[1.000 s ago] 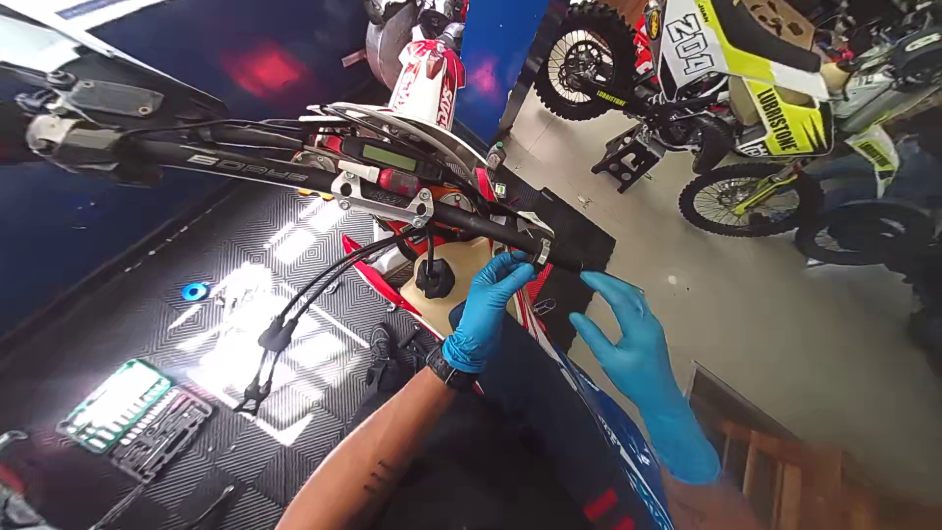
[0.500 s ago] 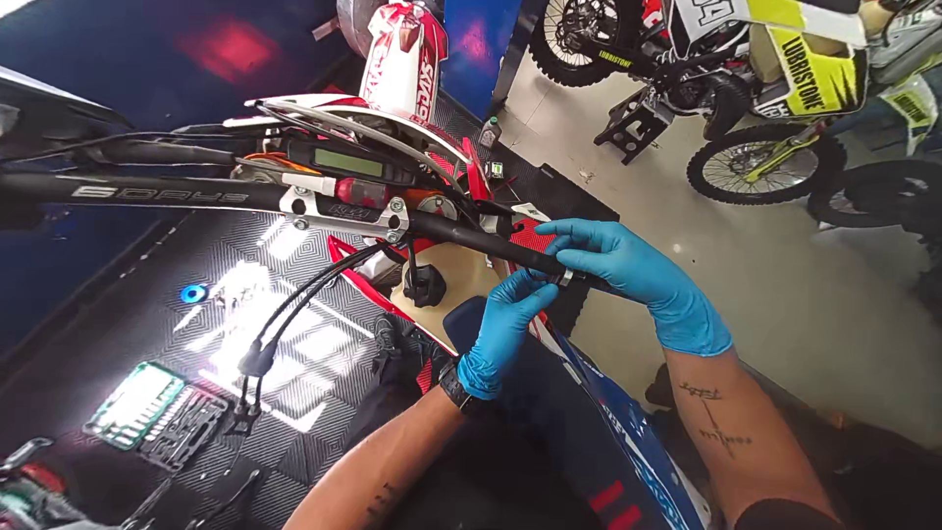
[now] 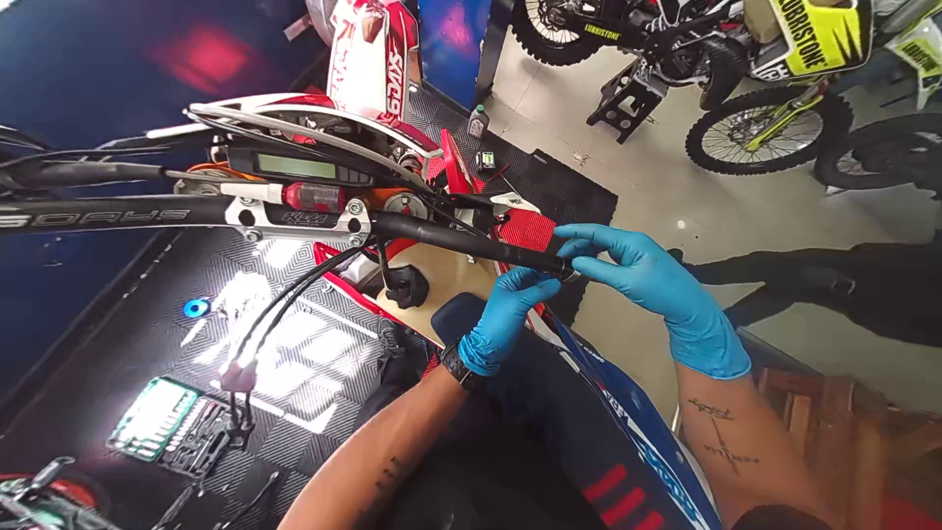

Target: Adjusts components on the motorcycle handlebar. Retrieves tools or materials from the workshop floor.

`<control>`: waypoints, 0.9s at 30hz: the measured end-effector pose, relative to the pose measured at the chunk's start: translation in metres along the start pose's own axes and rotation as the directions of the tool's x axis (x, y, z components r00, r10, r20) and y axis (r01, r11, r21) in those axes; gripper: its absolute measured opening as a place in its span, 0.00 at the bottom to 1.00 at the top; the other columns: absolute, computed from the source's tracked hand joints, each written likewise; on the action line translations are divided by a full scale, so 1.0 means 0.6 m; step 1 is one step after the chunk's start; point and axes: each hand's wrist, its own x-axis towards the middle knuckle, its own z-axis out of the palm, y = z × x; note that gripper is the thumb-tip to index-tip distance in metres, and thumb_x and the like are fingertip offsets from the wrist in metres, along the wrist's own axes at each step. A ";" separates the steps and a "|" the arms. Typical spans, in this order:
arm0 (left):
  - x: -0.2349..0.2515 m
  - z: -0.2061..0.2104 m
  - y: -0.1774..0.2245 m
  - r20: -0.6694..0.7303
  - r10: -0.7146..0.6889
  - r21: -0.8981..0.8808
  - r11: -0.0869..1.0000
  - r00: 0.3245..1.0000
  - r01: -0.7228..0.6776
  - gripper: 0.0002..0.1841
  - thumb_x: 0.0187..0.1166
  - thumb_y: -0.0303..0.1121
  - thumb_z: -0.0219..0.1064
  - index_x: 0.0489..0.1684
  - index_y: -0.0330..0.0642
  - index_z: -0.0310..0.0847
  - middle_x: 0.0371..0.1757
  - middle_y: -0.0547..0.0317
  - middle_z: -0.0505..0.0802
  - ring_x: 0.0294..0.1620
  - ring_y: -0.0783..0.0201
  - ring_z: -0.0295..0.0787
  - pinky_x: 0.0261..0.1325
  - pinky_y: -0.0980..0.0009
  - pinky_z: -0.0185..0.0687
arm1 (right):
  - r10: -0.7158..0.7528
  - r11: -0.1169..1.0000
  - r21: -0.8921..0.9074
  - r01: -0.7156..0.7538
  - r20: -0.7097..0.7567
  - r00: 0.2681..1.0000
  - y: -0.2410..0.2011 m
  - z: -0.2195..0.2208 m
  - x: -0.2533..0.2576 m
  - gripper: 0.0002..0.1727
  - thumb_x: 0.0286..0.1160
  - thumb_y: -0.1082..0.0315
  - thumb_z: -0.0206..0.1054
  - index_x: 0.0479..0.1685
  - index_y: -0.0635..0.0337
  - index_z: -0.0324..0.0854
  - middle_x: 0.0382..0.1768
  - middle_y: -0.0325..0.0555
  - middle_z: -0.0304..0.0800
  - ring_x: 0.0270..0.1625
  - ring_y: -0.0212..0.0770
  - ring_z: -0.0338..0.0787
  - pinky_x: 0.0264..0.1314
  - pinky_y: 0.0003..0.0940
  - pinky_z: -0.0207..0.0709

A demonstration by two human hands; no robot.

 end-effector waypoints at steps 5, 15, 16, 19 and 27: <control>0.011 0.005 -0.013 0.038 -0.020 -0.010 1.000 0.999 0.020 0.10 0.78 0.21 0.66 0.53 0.27 0.84 0.51 0.47 0.94 0.56 0.60 0.91 0.68 0.61 0.85 | -0.014 0.999 -0.048 0.012 -0.049 0.999 0.014 -0.002 -0.022 0.21 0.82 0.65 0.63 0.73 0.58 0.81 0.54 0.38 0.94 0.57 0.31 0.91 0.66 0.31 0.83; 0.015 0.005 -0.017 0.044 -0.011 0.021 1.000 0.999 0.010 0.10 0.77 0.20 0.67 0.53 0.27 0.83 0.51 0.48 0.94 0.56 0.62 0.91 0.68 0.63 0.84 | -0.033 0.999 -0.043 0.033 -0.013 0.999 0.035 -0.005 -0.053 0.31 0.78 0.63 0.69 0.82 0.57 0.74 0.69 0.41 0.88 0.71 0.34 0.86 0.75 0.33 0.81; 0.013 0.004 -0.017 0.050 -0.007 0.026 1.000 0.999 0.006 0.10 0.77 0.20 0.67 0.53 0.27 0.83 0.52 0.48 0.94 0.57 0.61 0.90 0.68 0.62 0.84 | -0.025 0.999 -0.036 0.025 -0.010 1.000 0.038 -0.004 -0.057 0.32 0.77 0.63 0.70 0.83 0.57 0.73 0.71 0.42 0.87 0.71 0.34 0.86 0.75 0.33 0.81; 0.003 -0.006 -0.012 0.095 -0.013 0.073 0.997 0.995 0.006 0.14 0.78 0.20 0.66 0.59 0.27 0.79 0.56 0.46 0.92 0.61 0.60 0.89 0.71 0.62 0.82 | -0.019 0.999 -0.049 0.017 -0.054 0.998 0.049 -0.004 -0.069 0.33 0.76 0.62 0.71 0.84 0.57 0.72 0.70 0.43 0.87 0.72 0.34 0.86 0.76 0.34 0.80; -0.104 -0.112 0.015 0.075 -0.072 0.377 0.925 0.995 0.038 0.22 0.87 0.34 0.57 0.75 0.33 0.78 0.70 0.46 0.89 0.70 0.51 0.86 0.75 0.55 0.81 | 0.055 0.994 -0.057 -0.092 -0.468 0.882 0.140 0.003 -0.133 0.33 0.85 0.48 0.62 0.81 0.63 0.73 0.68 0.49 0.88 0.67 0.40 0.89 0.72 0.39 0.84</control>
